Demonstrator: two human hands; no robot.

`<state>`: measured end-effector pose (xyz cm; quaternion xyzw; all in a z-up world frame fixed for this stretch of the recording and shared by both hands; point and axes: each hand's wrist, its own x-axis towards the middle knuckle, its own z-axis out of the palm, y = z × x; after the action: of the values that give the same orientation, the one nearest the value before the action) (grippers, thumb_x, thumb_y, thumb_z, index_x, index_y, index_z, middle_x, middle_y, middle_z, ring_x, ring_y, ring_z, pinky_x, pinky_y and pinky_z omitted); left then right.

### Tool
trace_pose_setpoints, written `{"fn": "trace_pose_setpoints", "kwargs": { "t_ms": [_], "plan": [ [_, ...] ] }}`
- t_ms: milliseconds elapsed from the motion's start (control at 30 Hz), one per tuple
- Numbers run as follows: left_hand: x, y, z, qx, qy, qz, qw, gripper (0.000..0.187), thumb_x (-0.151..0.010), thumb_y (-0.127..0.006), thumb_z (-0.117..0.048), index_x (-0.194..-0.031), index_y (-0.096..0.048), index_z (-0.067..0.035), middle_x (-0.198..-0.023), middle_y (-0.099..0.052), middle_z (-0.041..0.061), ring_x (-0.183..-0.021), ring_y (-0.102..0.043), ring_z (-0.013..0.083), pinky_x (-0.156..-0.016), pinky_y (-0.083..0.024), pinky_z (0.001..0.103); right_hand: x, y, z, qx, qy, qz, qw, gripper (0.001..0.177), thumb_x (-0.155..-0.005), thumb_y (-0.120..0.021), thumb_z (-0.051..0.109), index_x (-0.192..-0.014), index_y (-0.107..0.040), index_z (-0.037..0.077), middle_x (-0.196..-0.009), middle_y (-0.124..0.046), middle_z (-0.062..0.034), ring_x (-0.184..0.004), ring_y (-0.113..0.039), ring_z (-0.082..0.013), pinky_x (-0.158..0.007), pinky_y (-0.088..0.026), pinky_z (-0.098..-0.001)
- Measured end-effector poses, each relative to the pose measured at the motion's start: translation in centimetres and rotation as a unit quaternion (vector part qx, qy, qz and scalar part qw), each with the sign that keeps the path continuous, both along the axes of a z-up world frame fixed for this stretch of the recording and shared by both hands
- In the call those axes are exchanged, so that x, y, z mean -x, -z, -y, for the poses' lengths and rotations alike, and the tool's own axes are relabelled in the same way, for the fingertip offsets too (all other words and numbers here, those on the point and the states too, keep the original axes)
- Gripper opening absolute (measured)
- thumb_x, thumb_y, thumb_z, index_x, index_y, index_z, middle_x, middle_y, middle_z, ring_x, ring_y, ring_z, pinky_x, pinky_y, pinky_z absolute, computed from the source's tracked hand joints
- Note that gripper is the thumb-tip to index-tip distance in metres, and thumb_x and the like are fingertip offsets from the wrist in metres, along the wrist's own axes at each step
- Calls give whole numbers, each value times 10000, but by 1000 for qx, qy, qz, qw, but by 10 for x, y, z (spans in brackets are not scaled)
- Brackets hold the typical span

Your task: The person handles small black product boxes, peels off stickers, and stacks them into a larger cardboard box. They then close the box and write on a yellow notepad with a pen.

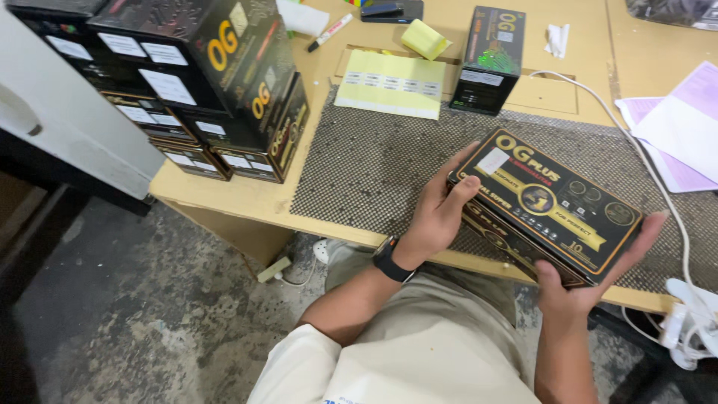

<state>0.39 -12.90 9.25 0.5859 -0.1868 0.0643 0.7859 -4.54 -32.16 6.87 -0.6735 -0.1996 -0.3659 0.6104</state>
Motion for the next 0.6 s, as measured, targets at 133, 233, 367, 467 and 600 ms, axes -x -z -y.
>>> {"fn": "trace_pose_setpoints", "kwargs": {
  "t_ms": [133,233,367,467,600],
  "plan": [
    [-9,-22,19,-35,36,-68,996,737,-962,-487,-525,-1569,-377,-122,-1482,-547,171,-1320,-584,339,-1012,-563,447,2,4,28,16,41,7,999,1040,-865,-632,215,-1725,-50,191,-1823,-19,34,-1743,-68,-147,-1519,-116,-466],
    [-22,-8,33,-17,110,-46,993,753,-962,-563,-460,-1595,-369,-100,-1437,-587,128,-1267,-597,231,-1014,-572,359,2,6,54,2,31,47,998,1017,-816,-586,86,-1726,-145,198,-1776,-187,-66,-1604,-252,-305,-1420,-219,-501],
    [-36,0,35,-80,191,-15,978,758,-951,-572,-545,-1577,-319,-201,-1623,-404,140,-1445,-473,303,-1177,-455,464,4,3,66,-7,-6,68,998,936,-810,-484,100,-1697,-198,190,-1679,-215,-128,-1511,-263,-370,-1360,-260,-600],
    [-27,9,36,38,302,-109,946,850,-930,-602,-433,-1643,-201,-203,-1674,-304,125,-1462,-410,291,-1187,-416,462,8,1,72,-24,-55,35,998,912,-787,-500,189,-1652,-214,224,-1611,-239,-149,-1498,-285,-374,-1335,-291,-596],
    [-22,-2,28,155,322,-153,921,783,-967,-532,-272,-1662,-200,-135,-1696,-289,119,-1494,-387,271,-1209,-399,407,13,-1,82,21,-100,-39,994,1102,-722,-529,421,-1719,-94,247,-1700,-175,-156,-1546,-252,-368,-1362,-270,-595]
  ]
}}
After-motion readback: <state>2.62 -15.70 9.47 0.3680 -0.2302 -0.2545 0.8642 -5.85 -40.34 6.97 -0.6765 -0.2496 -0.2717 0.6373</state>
